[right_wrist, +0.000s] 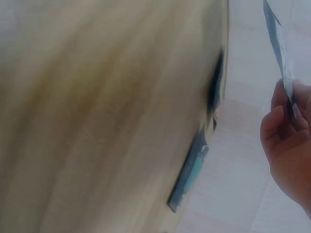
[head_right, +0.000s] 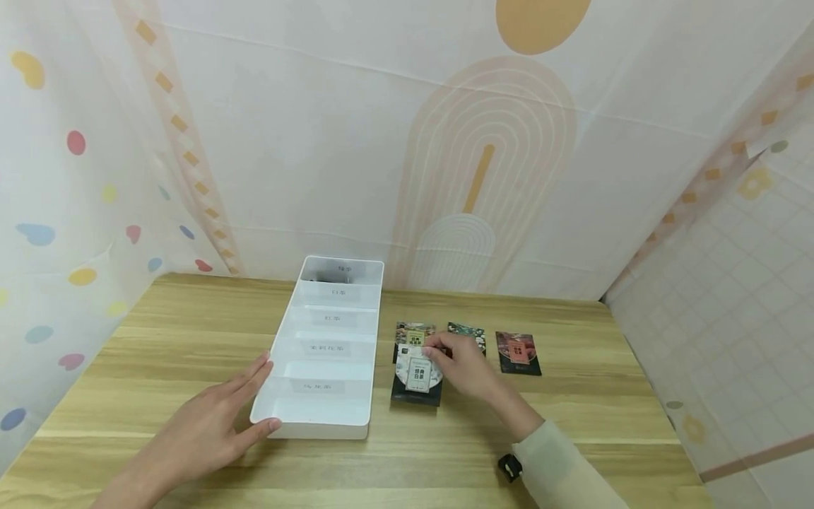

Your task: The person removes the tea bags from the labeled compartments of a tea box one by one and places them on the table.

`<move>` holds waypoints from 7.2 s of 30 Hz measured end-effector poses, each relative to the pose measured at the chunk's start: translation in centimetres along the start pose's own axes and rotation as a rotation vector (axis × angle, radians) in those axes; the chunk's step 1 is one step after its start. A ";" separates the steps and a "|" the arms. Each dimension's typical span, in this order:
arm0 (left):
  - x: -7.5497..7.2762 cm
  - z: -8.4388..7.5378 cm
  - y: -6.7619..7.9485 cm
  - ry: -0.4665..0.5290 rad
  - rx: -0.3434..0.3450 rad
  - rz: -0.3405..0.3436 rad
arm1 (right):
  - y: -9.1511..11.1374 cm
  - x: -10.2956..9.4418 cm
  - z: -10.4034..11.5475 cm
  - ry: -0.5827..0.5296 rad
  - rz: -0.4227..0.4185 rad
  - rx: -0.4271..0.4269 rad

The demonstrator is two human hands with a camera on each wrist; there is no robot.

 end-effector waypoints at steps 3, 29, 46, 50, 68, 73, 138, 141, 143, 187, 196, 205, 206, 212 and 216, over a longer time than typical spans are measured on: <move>0.0 0.0 0.0 0.000 -0.001 0.003 | 0.1 0.7 -0.5 0.007 0.034 0.027; -0.2 -0.2 -0.1 -0.007 0.004 -0.002 | 0.5 3.4 -2.0 0.207 0.111 0.095; -0.2 -0.2 -0.1 0.001 -0.003 0.003 | 0.2 4.2 -2.0 0.349 0.126 0.112; -0.4 -0.3 -0.1 0.001 0.000 0.001 | 0.1 4.4 -1.9 0.379 0.126 0.110; -0.4 -0.3 -0.1 0.002 -0.004 0.003 | 0.2 2.6 -0.6 0.391 0.054 0.095; -0.3 -0.2 -0.1 0.001 -0.007 0.001 | -0.1 1.7 0.1 0.357 0.055 0.111; -0.6 -0.1 -0.2 -0.007 0.005 -0.006 | -14.1 6.5 10.0 0.067 0.018 -0.006; -0.6 0.0 -0.1 -0.005 -0.002 -0.004 | -14.8 7.2 10.4 0.085 0.033 0.012; -0.6 0.0 0.0 -0.008 0.000 -0.006 | -15.2 7.7 10.5 0.103 0.043 0.018; -0.6 -0.8 0.2 -0.015 0.018 -0.010 | -16.3 9.4 8.5 0.175 0.058 0.113; -0.4 -0.7 0.1 -0.008 0.009 0.001 | -16.3 8.1 8.3 -0.012 0.001 0.130; -0.4 -0.8 -0.1 -0.007 0.011 0.008 | -15.9 5.8 8.8 -0.006 -0.057 0.118; -0.3 -0.8 -0.2 -0.006 0.011 0.009 | -15.8 5.6 8.9 -0.006 -0.061 0.119; -0.3 -0.5 -0.2 -0.002 0.002 0.011 | -15.4 4.3 9.9 -0.004 -0.084 0.084; -0.3 -0.4 -0.2 -0.004 0.000 0.007 | -15.1 3.5 10.5 0.009 -0.100 0.049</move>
Point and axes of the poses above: each hand's wrist, its own y-axis away from the middle knuckle, its own x-axis out of the palm, z = x × y, the point moved 8 cm from there along -y, towards the middle knuckle, and after that the axes turned 15 degrees about x, right-handed, at the moved point
